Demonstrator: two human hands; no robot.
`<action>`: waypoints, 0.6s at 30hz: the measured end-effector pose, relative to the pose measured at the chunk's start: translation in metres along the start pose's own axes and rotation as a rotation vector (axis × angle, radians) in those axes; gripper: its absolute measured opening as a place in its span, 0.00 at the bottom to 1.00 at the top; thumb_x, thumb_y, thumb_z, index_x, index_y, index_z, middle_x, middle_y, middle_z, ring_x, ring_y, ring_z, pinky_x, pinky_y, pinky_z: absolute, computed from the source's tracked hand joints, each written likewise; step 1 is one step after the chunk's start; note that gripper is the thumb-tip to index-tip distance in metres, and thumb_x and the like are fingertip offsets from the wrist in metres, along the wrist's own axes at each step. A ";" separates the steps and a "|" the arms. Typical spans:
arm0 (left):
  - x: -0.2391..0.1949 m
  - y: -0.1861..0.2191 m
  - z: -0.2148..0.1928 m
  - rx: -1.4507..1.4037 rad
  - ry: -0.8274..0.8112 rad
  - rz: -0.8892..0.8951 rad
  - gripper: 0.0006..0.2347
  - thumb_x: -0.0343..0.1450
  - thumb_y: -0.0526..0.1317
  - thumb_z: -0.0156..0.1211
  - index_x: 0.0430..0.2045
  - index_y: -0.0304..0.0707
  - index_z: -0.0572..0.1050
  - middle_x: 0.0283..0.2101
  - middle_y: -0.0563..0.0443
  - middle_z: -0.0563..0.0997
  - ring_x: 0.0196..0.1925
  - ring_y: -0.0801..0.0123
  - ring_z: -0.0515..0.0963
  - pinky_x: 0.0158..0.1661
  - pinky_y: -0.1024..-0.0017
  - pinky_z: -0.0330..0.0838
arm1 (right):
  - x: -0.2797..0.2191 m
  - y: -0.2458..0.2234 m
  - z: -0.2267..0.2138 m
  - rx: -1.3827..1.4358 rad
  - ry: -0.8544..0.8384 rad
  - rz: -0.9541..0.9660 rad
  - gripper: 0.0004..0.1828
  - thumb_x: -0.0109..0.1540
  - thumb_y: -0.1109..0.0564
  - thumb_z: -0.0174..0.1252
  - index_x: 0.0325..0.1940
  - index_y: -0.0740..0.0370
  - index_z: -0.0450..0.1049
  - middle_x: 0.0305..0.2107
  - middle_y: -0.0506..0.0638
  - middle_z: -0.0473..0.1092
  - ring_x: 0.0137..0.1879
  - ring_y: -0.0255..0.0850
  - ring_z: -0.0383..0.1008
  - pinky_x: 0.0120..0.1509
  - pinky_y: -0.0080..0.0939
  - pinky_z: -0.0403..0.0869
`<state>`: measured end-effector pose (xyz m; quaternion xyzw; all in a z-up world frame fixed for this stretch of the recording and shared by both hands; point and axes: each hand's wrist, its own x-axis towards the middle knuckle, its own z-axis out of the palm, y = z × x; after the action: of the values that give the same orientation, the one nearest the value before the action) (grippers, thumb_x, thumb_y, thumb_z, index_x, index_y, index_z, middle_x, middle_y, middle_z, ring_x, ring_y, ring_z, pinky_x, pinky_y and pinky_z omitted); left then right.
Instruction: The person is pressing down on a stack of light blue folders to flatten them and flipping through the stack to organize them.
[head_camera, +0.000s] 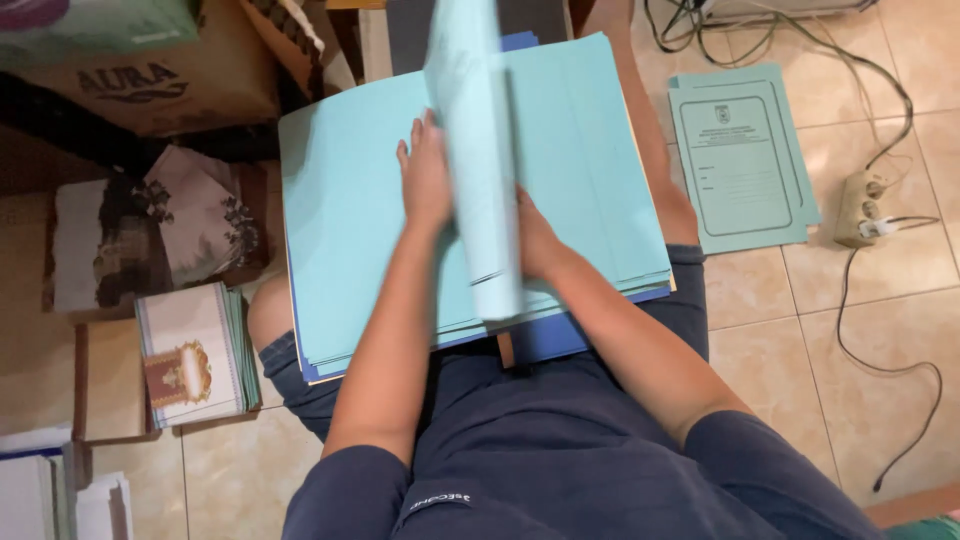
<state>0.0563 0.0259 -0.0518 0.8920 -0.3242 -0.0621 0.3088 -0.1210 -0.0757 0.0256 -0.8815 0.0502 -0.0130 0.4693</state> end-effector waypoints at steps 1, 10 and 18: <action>0.013 -0.055 0.034 -0.880 0.084 0.068 0.19 0.82 0.39 0.36 0.69 0.36 0.49 0.76 0.36 0.56 0.76 0.51 0.60 0.71 0.55 0.54 | -0.001 -0.002 0.002 -0.315 -0.050 -0.002 0.40 0.66 0.25 0.41 0.77 0.43 0.55 0.74 0.45 0.52 0.78 0.44 0.48 0.81 0.56 0.43; -0.117 0.001 -0.216 -1.022 0.069 -0.316 0.19 0.81 0.54 0.37 0.68 0.61 0.57 0.72 0.56 0.58 0.73 0.63 0.57 0.67 0.49 0.56 | -0.004 -0.004 -0.001 -0.547 -0.078 0.008 0.35 0.67 0.37 0.48 0.78 0.42 0.55 0.78 0.48 0.47 0.83 0.45 0.42 0.85 0.53 0.41; -0.080 0.077 -0.110 0.137 -0.207 0.134 0.26 0.76 0.46 0.45 0.66 0.23 0.64 0.70 0.20 0.61 0.73 0.24 0.54 0.61 0.25 0.50 | -0.005 0.008 0.000 -0.458 -0.016 -0.013 0.34 0.67 0.44 0.50 0.78 0.48 0.56 0.76 0.47 0.52 0.82 0.42 0.45 0.85 0.48 0.43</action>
<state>-0.0136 0.0856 0.0748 0.8763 -0.4165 -0.1105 0.2155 -0.1263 -0.0796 0.0187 -0.9654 0.0424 0.0025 0.2573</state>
